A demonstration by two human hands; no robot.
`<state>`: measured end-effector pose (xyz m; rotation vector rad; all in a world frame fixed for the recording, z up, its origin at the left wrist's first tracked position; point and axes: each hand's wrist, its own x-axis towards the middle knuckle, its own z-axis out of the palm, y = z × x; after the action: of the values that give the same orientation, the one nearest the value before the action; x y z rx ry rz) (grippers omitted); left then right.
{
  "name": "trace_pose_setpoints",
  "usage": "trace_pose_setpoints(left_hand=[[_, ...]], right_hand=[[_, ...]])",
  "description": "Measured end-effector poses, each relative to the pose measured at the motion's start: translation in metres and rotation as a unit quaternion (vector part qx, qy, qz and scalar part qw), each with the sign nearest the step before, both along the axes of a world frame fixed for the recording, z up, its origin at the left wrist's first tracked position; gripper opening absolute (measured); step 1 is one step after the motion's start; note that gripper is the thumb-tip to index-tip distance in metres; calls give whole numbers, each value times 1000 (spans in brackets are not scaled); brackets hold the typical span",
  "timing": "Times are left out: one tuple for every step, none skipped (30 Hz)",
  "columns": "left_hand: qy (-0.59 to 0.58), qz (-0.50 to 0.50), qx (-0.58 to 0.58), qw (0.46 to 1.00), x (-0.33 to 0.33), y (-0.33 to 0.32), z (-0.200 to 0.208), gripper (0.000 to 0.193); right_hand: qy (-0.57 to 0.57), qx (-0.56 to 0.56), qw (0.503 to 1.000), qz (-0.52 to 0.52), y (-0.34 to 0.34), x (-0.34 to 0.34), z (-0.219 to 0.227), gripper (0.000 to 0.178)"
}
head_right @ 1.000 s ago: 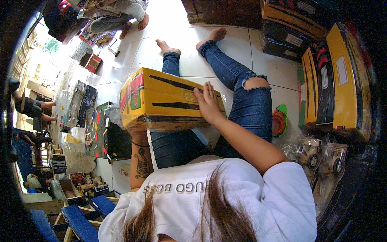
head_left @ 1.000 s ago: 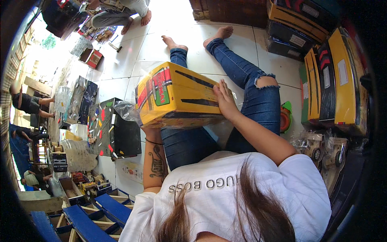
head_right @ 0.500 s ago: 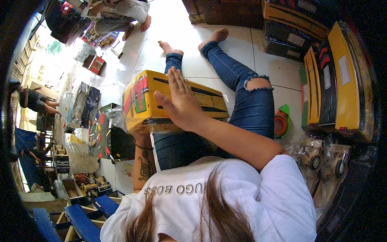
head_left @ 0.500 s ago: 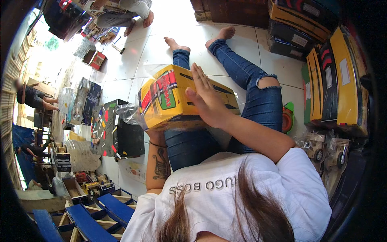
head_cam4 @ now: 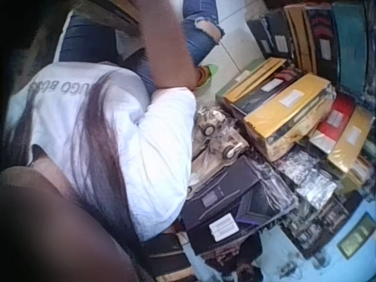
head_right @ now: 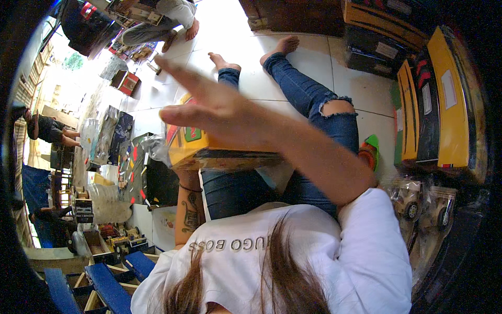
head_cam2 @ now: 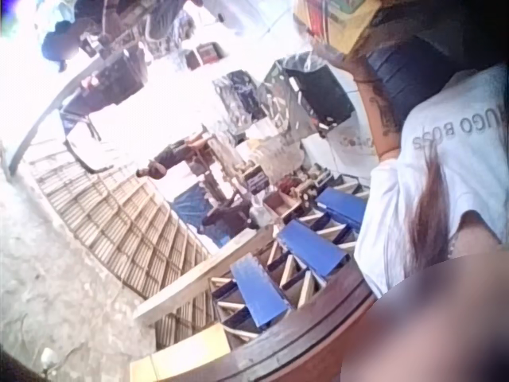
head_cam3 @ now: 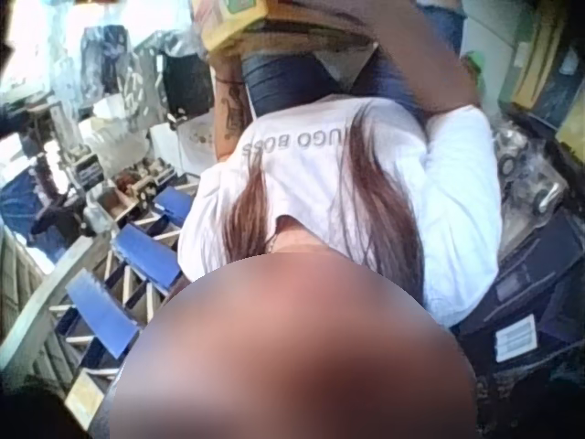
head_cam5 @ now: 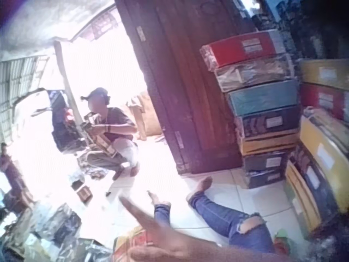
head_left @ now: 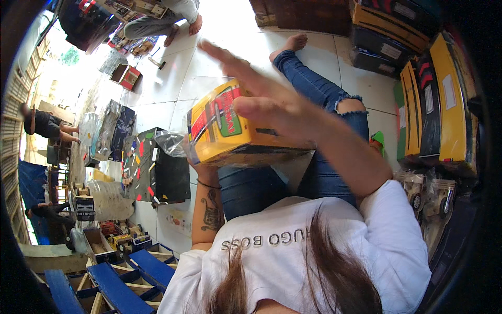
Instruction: The person sits on the floor and wraps several toy boxes in clear plastic film using a handheld dispenser. They pull the film, wrap each box, and secure it with tape, then place the wrapped items aside.
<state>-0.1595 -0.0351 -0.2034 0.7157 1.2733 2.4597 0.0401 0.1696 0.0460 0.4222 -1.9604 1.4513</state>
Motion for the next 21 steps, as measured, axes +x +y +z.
trace_pose_setpoints(left_hand=[[34,24,-28,999,0,2,0,42],[69,46,-55,995,0,4,1,40],[96,53,-65,992,0,6,2,38],[123,58,-75,988,1,8,3,37],[150,63,-86,983,1,10,6,36],[126,44,-75,988,2,12,9,37],[102,25,-66,992,3,14,13,39],[78,7,-57,995,4,15,18,40],[60,-7,-52,997,6,16,24,42],[42,-19,-50,998,8,16,30,44],[22,-31,-49,998,10,17,37,46],[6,-43,-53,998,13,17,43,48],[-7,-52,-63,997,15,17,50,50],[-17,-60,-72,995,17,16,56,53],[-24,-64,-82,994,20,16,62,55],[-29,-67,-85,994,23,17,68,57],[-32,-69,-78,994,26,19,74,59],[-23,-79,-59,995,30,21,81,61],[-45,-81,-26,995,35,26,89,59],[-54,-92,15,994,41,32,100,57],[-63,-99,59,991,49,40,112,56]], right_hand=[[27,98,994,-47,16,0,12,84],[76,228,969,-60,31,-1,25,84],[59,300,951,-42,40,-5,36,76],[37,372,927,-27,45,-9,47,69],[-20,455,890,-23,48,-13,56,61],[-88,433,894,72,48,-17,64,31],[-183,427,879,112,45,-24,70,13],[-207,464,857,87,40,-29,73,13],[-177,481,854,86,36,-34,73,13],[-142,500,853,44,33,-37,70,15],[-71,501,862,18,30,-40,65,16],[0,500,866,-10,29,-42,57,18],[42,468,882,-20,29,-44,49,18],[84,435,896,-29,28,-46,41,18],[125,398,908,-39,28,-48,34,18],[68,387,919,-43,24,-51,30,20],[100,352,930,-26,25,-51,29,22],[90,331,939,-10,25,-50,31,24],[81,311,947,7,26,-46,37,26],[85,282,956,-16,28,-41,44,27],[76,257,963,-39,31,-32,54,31]])
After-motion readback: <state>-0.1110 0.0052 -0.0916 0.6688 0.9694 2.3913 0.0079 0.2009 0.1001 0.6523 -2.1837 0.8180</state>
